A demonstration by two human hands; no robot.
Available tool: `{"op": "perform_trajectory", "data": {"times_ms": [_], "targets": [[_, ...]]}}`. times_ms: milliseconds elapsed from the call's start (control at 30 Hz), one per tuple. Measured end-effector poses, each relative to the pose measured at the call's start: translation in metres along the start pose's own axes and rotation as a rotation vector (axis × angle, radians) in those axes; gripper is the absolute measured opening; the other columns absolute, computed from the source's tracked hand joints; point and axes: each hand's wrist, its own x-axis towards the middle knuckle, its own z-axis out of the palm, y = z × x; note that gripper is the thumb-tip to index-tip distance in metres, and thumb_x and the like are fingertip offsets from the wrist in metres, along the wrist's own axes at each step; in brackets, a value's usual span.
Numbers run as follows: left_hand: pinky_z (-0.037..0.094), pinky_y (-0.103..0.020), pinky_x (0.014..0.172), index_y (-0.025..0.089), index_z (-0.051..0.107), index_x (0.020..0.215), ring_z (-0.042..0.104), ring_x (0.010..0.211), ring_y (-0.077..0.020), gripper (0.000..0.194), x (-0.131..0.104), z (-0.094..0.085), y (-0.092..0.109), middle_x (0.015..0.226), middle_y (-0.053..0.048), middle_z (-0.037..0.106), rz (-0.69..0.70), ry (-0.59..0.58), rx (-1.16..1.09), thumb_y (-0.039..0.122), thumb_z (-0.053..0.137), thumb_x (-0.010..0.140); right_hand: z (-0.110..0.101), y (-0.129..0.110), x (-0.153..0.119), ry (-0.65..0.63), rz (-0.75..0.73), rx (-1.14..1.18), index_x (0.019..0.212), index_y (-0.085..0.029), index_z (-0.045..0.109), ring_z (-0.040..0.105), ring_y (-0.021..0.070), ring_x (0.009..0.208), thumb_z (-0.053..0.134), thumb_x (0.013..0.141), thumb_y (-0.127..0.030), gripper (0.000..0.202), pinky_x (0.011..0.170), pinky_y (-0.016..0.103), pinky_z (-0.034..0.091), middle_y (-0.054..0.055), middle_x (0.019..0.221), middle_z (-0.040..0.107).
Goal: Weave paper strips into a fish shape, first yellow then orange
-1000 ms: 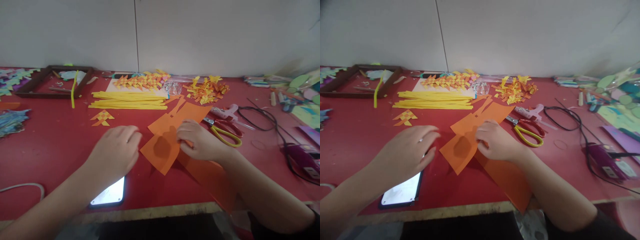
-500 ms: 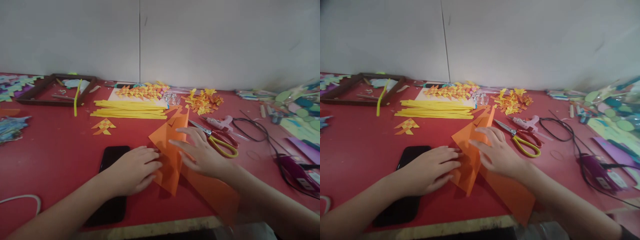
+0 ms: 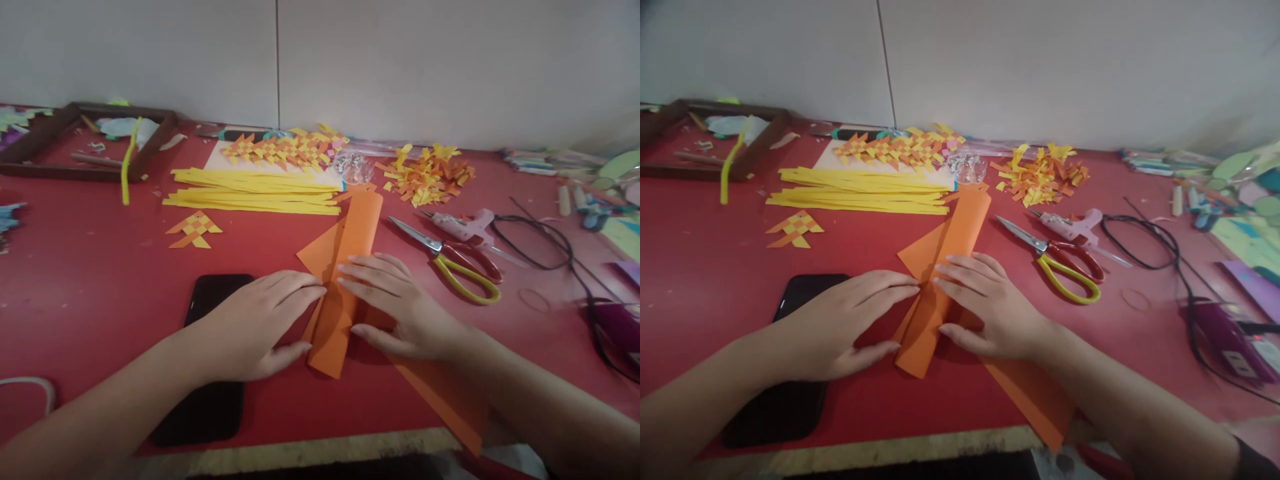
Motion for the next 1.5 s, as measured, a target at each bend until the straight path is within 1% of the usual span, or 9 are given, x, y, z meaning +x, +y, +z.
{"op": "perform_trajectory", "data": {"times_ms": [133,233,433,667,867,1167,1267,1400,1500], "targets": [[0.045,-0.044,0.103,0.010,0.052,0.127,0.052,0.119,-0.0271,0.044,-0.0021,-0.0003,-0.0003,0.128,-0.015,0.059,0.013,0.017,-0.006,0.009,0.046,0.083,0.0047,-0.0028,-0.0004,-0.026,0.034,-0.029,0.138,-0.018,0.049,0.044,0.0322,0.134,0.060,0.087,-0.042,0.058,0.112,0.054,0.030,0.015,0.138,0.057],[0.046,-0.044,0.101,0.011,0.056,0.121,0.054,0.115,-0.0264,0.043,-0.0035,-0.0010,-0.0021,0.123,-0.014,0.062,-0.010,0.033,0.015,0.004,0.042,0.081,0.0058,-0.0038,-0.0003,-0.033,0.052,-0.032,0.139,-0.018,0.049,0.044,0.0325,0.134,0.060,0.087,-0.043,0.059,0.111,0.055,0.030,0.015,0.138,0.057],[0.045,-0.042,0.101,0.013,0.063,0.112,0.054,0.113,-0.0254,0.031,-0.0026,-0.0012,-0.0036,0.120,-0.013,0.062,0.016,0.049,-0.010,0.009,0.046,0.086,0.0053,-0.0043,0.0002,-0.089,0.075,-0.071,0.139,-0.017,0.048,0.041,0.0320,0.136,0.057,0.088,-0.049,0.062,0.112,0.054,0.028,0.015,0.142,0.052],[0.046,-0.039,0.097,0.014,0.067,0.106,0.056,0.110,-0.0245,0.024,-0.0006,-0.0009,-0.0031,0.115,-0.013,0.064,0.027,0.074,-0.017,0.017,0.048,0.092,0.0062,-0.0063,0.0002,-0.057,0.072,-0.078,0.139,-0.018,0.049,0.042,0.0348,0.135,0.061,0.085,-0.050,0.064,0.112,0.058,0.028,0.015,0.141,0.054],[0.045,-0.038,0.097,0.014,0.067,0.105,0.056,0.110,-0.0237,0.022,-0.0010,-0.0014,-0.0032,0.114,-0.013,0.064,0.023,0.073,-0.025,0.019,0.049,0.093,0.0065,-0.0069,-0.0010,-0.033,0.066,-0.075,0.141,-0.018,0.047,0.043,0.0358,0.134,0.062,0.084,-0.050,0.068,0.112,0.059,0.027,0.016,0.140,0.054],[0.045,-0.039,0.097,0.014,0.066,0.109,0.055,0.110,-0.0243,0.024,-0.0006,-0.0034,-0.0023,0.116,-0.012,0.063,0.017,0.038,-0.030,0.023,0.051,0.092,0.0052,-0.0051,-0.0002,-0.036,0.044,-0.030,0.141,-0.015,0.046,0.041,0.0338,0.137,0.062,0.085,-0.048,0.066,0.114,0.057,0.028,0.018,0.141,0.053],[0.045,-0.039,0.096,0.016,0.065,0.112,0.054,0.110,-0.0243,0.025,-0.0010,-0.0039,-0.0022,0.118,-0.012,0.061,0.023,0.022,-0.026,0.023,0.051,0.092,0.0055,-0.0056,-0.0013,-0.041,0.041,-0.038,0.139,-0.019,0.050,0.039,0.0336,0.139,0.061,0.086,-0.046,0.060,0.113,0.059,0.028,0.017,0.142,0.053],[0.045,-0.040,0.097,0.017,0.065,0.115,0.053,0.112,-0.0248,0.028,-0.0022,-0.0036,-0.0021,0.120,-0.012,0.060,0.018,0.013,-0.010,0.024,0.051,0.093,0.0062,-0.0082,-0.0030,-0.011,0.019,-0.058,0.126,-0.026,0.063,0.037,0.0358,0.139,0.062,0.087,-0.040,0.042,0.110,0.062,0.030,0.014,0.142,0.053],[0.045,-0.040,0.097,0.016,0.065,0.115,0.053,0.111,-0.0245,0.028,-0.0027,-0.0028,-0.0024,0.119,-0.012,0.060,0.016,0.012,-0.010,0.024,0.050,0.093,0.0066,-0.0104,-0.0037,0.017,-0.023,-0.066,0.120,-0.025,0.067,0.036,0.0342,0.140,0.062,0.086,-0.033,0.035,0.112,0.061,0.026,0.014,0.142,0.053]]}}
